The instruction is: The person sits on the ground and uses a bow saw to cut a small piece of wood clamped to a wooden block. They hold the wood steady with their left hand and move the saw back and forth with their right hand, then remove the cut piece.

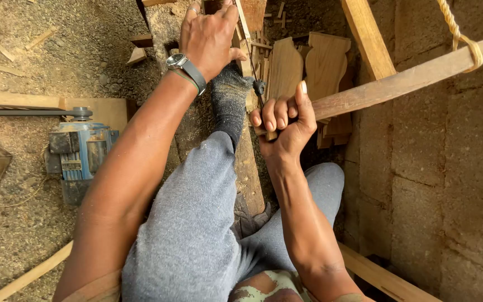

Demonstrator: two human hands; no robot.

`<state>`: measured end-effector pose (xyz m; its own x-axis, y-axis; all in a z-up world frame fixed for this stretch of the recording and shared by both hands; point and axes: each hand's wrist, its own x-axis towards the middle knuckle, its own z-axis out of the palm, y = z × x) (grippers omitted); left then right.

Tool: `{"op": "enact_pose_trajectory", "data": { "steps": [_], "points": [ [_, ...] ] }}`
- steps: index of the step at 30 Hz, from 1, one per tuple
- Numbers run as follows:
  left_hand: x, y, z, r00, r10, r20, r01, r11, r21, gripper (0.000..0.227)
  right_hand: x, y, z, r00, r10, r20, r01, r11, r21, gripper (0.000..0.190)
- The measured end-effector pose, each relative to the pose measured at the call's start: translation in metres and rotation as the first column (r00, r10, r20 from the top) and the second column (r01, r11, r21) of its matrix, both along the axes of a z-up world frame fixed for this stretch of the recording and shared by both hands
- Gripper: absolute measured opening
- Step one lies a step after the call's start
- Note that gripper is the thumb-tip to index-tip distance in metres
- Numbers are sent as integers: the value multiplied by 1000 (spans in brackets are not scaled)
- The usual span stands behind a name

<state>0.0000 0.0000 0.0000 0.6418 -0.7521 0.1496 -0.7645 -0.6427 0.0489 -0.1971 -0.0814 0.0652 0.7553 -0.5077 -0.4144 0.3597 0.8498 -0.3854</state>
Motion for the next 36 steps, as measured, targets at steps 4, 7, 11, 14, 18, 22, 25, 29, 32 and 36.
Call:
{"op": "enact_pose_trajectory", "data": {
  "steps": [4, 7, 11, 14, 18, 22, 25, 29, 32, 36],
  "points": [
    [3, 0, -6, 998, 29, -53, -29, 1000, 4, 97, -32, 8, 13, 999, -3, -38, 2, 1000, -4, 51],
    [-4, 4, -1, 996, -6, -84, 3, 999, -35, 99, -72, 15, 30, 997, -3, -82, 2, 1000, -15, 50],
    [0, 6, -4, 1000, 5, 18, -4, 998, -58, 115, -131, 20, 49, 998, 25, -52, -31, 993, -113, 47],
    [-8, 9, -17, 1000, -4, -1, 4, 986, -167, 106, -172, 23, 37, 998, 18, -56, -26, 987, -156, 43],
    [-17, 14, -52, 993, 9, -122, -52, 935, -350, 115, -186, 25, 26, 997, 32, 64, -21, 987, -162, 40],
    [-22, 13, -59, 984, -8, -178, -64, 916, -396, 107, -186, 19, 30, 994, 34, 107, -20, 992, -126, 39],
    [-18, 12, -37, 961, 93, -260, -171, 939, -298, 110, -179, 12, 41, 990, 51, 129, -36, 993, -113, 39],
    [15, 17, -27, 941, -13, -337, -68, 971, -227, 123, -167, 22, 60, 998, 28, 54, -21, 992, -126, 39],
    [33, 16, -33, 954, -50, -294, 10, 991, -136, 126, -158, 27, 72, 999, 3, 41, 3, 990, -139, 39],
    [27, 14, -25, 940, -46, -338, 52, 999, 9, 127, -168, 24, 69, 1000, 20, 17, -18, 989, -145, 40]
  ]
}}
